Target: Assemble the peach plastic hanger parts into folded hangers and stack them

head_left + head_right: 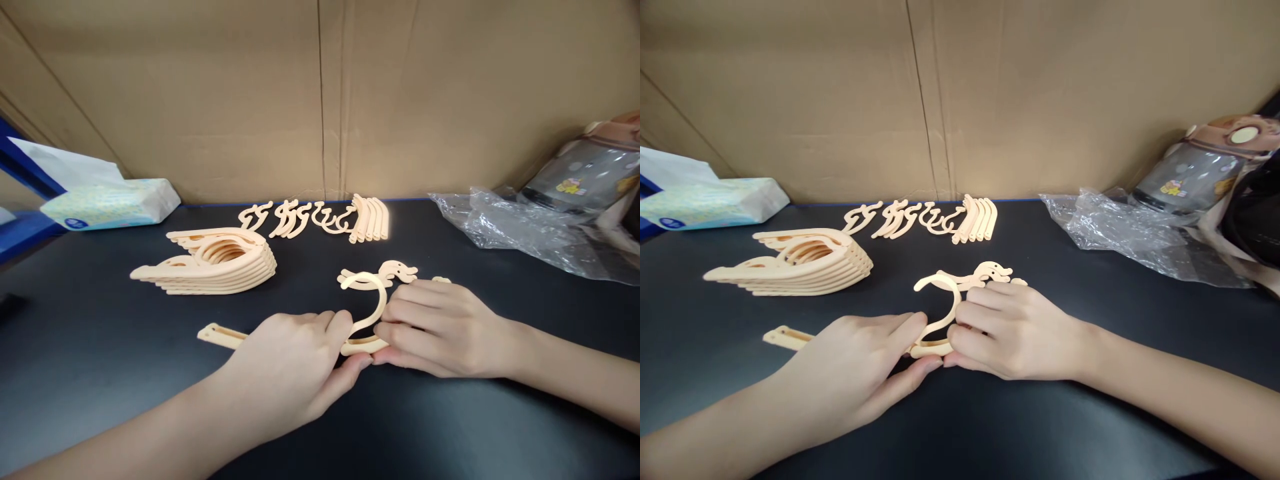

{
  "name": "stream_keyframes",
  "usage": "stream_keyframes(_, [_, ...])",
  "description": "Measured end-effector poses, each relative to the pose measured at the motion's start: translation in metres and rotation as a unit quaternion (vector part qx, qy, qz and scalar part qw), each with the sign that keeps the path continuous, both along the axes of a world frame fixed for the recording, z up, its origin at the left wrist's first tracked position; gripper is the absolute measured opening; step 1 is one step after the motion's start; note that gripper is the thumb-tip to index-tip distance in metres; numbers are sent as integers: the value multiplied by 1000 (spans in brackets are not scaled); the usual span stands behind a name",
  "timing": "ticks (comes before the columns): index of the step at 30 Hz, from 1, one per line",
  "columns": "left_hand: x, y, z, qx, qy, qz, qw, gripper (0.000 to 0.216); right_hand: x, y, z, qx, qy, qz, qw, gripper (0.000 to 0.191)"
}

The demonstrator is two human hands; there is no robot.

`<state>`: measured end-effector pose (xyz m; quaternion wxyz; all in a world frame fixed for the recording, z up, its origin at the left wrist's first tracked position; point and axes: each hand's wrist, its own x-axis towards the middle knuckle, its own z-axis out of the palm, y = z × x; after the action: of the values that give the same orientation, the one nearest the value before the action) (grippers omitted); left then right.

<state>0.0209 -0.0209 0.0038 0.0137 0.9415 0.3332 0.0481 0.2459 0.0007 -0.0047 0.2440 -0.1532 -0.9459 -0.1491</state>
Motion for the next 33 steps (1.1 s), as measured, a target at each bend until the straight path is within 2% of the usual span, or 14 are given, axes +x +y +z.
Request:
stream_keyframes(6, [-1, 2, -3, 62, -20, 3, 998, 32, 1, -1, -1, 22, 33, -27, 999, 25])
stream_keyframes(17, [-3, 5, -7, 75, -51, 3, 996, 36, 0, -1, -1, 59, 68, -109, 990, 35])
stream_keyframes(33, [-3, 7, -8, 92, -73, -10, 993, 49, -1, 0, 0, 56, 90, -117, 988, 38])
